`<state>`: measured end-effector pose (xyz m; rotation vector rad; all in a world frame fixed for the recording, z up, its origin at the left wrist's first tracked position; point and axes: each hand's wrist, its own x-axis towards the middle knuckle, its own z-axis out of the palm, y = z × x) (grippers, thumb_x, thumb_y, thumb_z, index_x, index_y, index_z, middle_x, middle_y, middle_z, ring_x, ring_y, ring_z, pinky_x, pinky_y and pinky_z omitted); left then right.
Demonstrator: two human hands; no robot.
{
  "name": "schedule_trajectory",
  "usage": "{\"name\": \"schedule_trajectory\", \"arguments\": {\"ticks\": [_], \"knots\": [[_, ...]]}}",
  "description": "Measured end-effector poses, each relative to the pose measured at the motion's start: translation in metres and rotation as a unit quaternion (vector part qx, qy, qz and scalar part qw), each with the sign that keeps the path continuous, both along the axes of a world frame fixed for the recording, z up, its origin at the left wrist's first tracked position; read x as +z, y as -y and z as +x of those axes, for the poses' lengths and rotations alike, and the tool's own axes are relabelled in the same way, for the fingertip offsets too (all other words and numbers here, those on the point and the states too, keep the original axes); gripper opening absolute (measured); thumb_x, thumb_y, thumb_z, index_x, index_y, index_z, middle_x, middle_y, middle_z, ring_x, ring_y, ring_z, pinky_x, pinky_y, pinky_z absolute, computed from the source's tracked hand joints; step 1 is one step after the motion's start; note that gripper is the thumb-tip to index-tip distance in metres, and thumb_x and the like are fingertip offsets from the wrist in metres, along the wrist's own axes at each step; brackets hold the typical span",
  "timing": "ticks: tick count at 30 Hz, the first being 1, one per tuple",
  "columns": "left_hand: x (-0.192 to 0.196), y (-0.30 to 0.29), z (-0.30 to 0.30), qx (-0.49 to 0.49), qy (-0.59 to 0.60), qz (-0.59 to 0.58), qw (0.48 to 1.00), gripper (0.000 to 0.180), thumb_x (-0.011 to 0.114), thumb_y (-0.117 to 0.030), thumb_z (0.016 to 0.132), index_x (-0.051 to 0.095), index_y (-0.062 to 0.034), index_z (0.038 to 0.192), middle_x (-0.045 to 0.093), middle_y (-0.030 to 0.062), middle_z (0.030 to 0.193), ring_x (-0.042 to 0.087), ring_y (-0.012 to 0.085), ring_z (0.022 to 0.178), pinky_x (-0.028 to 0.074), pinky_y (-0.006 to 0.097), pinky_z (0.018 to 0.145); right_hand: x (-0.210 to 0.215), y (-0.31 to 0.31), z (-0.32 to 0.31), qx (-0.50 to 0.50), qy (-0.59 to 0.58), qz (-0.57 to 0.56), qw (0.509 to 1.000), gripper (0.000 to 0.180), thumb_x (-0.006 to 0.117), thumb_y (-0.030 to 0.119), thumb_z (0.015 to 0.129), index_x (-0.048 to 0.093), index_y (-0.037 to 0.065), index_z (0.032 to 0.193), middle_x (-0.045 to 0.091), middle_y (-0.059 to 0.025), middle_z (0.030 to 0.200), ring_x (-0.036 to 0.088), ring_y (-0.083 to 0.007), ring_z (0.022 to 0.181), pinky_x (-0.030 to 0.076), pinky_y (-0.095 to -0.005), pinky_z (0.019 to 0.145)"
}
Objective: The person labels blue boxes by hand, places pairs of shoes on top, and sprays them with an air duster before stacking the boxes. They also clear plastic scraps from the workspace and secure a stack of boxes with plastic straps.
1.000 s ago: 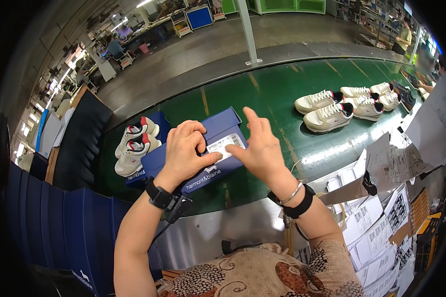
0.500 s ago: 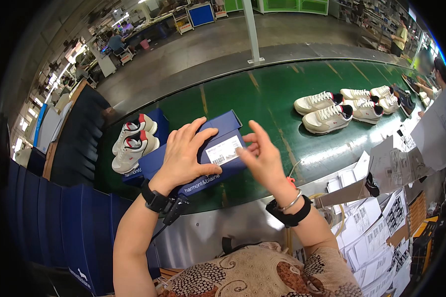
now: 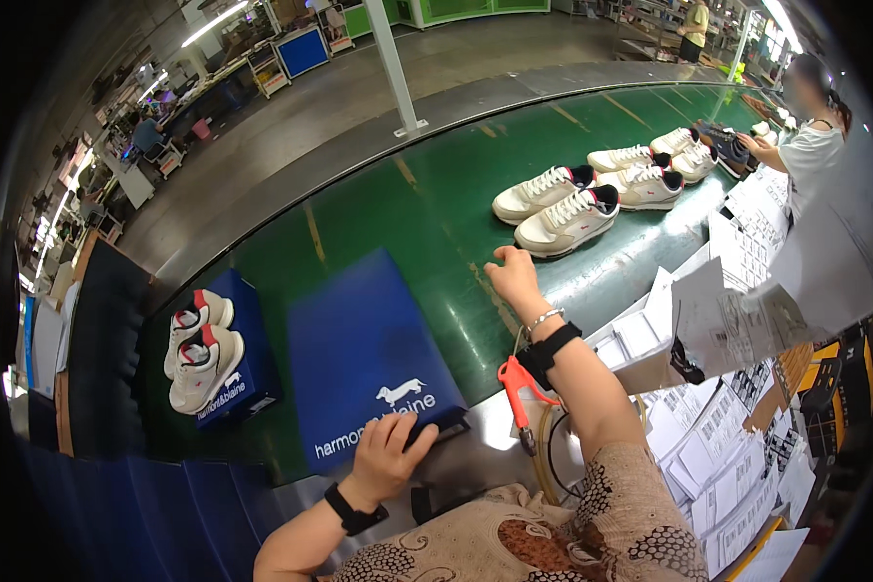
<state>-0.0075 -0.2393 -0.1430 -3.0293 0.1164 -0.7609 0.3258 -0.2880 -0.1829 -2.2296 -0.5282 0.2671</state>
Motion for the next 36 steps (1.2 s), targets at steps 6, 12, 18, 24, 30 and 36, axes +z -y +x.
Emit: {"name": "schedule_trajectory", "arguments": {"ticks": [6, 12, 18, 24, 30, 36], "knots": [[-0.048, -0.053, 0.038, -0.003, -0.016, -0.129, 0.992, 0.042, 0.067, -0.012, 0.069, 0.054, -0.0133, 0.109, 0.05, 0.0083, 0.108, 0.051, 0.0269, 0.094, 0.043, 0.039, 0.078, -0.015, -0.01, 0.076, -0.067, 0.184, -0.1, 0.976, 0.03, 0.06, 0.02, 0.071, 0.063, 0.004, 0.095, 0.06, -0.022, 0.095, 0.057, -0.0375, 0.094, 0.045, -0.0419, 0.085], [-0.049, -0.093, 0.056, 0.251, -0.235, -0.213, 0.915, 0.09, 0.077, -0.054, 0.053, 0.046, -0.0075, 0.124, 0.03, 0.0174, 0.137, 0.018, 0.0402, 0.13, 0.01, 0.061, 0.101, -0.014, 0.016, 0.166, -0.153, 0.213, -0.253, 0.931, 0.032, 0.054, 0.021, 0.073, 0.059, -0.002, 0.095, 0.06, -0.0247, 0.095, 0.058, -0.0373, 0.09, 0.046, -0.0442, 0.08], [-0.049, -0.105, 0.036, 0.288, -0.256, -0.192, 0.903, 0.09, 0.071, -0.062, 0.054, 0.048, -0.0088, 0.122, 0.031, 0.0159, 0.137, 0.016, 0.0404, 0.131, 0.01, 0.064, 0.098, -0.043, -0.006, 0.22, -0.154, 0.112, -0.31, 0.932, 0.056, 0.059, 0.038, 0.07, 0.05, 0.016, 0.121, 0.053, -0.0231, 0.114, 0.052, -0.041, 0.106, 0.043, -0.0477, 0.087], [-0.063, -0.114, 0.049, 0.237, -0.206, -0.215, 0.925, 0.084, 0.062, -0.067, 0.061, 0.047, -0.0137, 0.124, 0.032, 0.0129, 0.137, 0.021, 0.0401, 0.127, 0.018, 0.064, 0.092, -0.096, 0.075, 0.315, 0.09, -0.005, -0.026, 0.996, 0.043, 0.061, 0.018, 0.072, 0.056, -0.003, 0.11, 0.062, -0.0159, 0.099, 0.057, -0.024, 0.093, 0.044, -0.0306, 0.084], [-0.068, -0.101, 0.025, 0.28, -0.227, -0.25, 0.899, 0.089, 0.059, -0.067, 0.066, 0.034, -0.0172, 0.136, 0.021, 0.0117, 0.144, 0.007, 0.0398, 0.134, 0.006, 0.07, 0.098, -0.056, 0.015, 0.241, 0.001, 0.049, -0.139, 0.989, 0.033, 0.06, 0.022, 0.063, 0.059, 0.001, 0.087, 0.062, -0.0095, 0.081, 0.055, -0.022, 0.079, 0.043, -0.0326, 0.074], [-0.073, -0.1, 0.032, 0.271, -0.195, -0.26, 0.906, 0.088, 0.06, -0.068, 0.064, 0.036, -0.0208, 0.134, 0.021, 0.0102, 0.143, 0.007, 0.037, 0.134, 0.005, 0.069, 0.1, 0.017, -0.032, 0.173, 0.026, 0.04, 0.112, 0.993, 0.016, 0.061, 0.016, 0.067, 0.061, 0.004, 0.077, 0.06, -0.0022, 0.071, 0.054, -0.0128, 0.066, 0.042, -0.0266, 0.062]]}}
